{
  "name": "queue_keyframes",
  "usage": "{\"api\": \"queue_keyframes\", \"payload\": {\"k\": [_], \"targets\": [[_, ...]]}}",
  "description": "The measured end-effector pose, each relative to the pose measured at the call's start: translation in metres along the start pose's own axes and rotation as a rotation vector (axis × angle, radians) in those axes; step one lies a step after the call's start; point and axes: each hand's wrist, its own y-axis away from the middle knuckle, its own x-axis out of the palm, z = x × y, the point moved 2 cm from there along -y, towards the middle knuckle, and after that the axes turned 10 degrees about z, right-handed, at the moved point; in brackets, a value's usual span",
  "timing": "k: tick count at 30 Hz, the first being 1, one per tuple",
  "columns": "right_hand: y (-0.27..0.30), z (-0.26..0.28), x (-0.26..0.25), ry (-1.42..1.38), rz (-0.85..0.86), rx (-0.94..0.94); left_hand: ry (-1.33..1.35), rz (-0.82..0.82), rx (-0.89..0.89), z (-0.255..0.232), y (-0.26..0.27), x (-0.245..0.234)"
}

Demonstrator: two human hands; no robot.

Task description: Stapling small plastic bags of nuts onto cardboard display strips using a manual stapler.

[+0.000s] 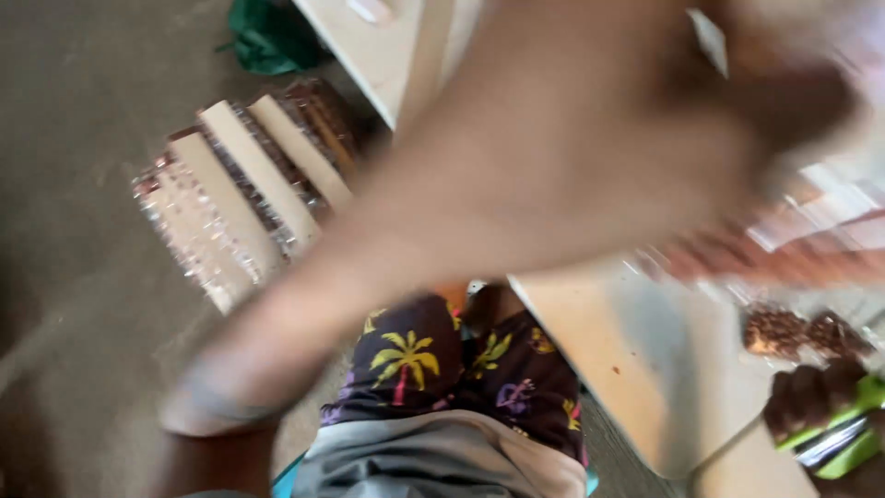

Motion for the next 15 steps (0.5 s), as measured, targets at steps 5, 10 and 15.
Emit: {"api": "queue_keyframes", "payload": {"k": [5,10,15], "targets": [[0.010,-0.092,0.048,-0.379,0.358,0.055,-0.287,-0.155,-0.094,0.044,0.138,-0.203],[-0.037,-0.191,0.121,-0.637,0.704,0.373,-0.518,-0.286,-0.183,0.063,0.174,-0.274],[-0.058,-0.230,0.172,-0.534,0.604,0.578,-0.726,-0.376,-0.249,0.070,0.197,-0.278]]}}
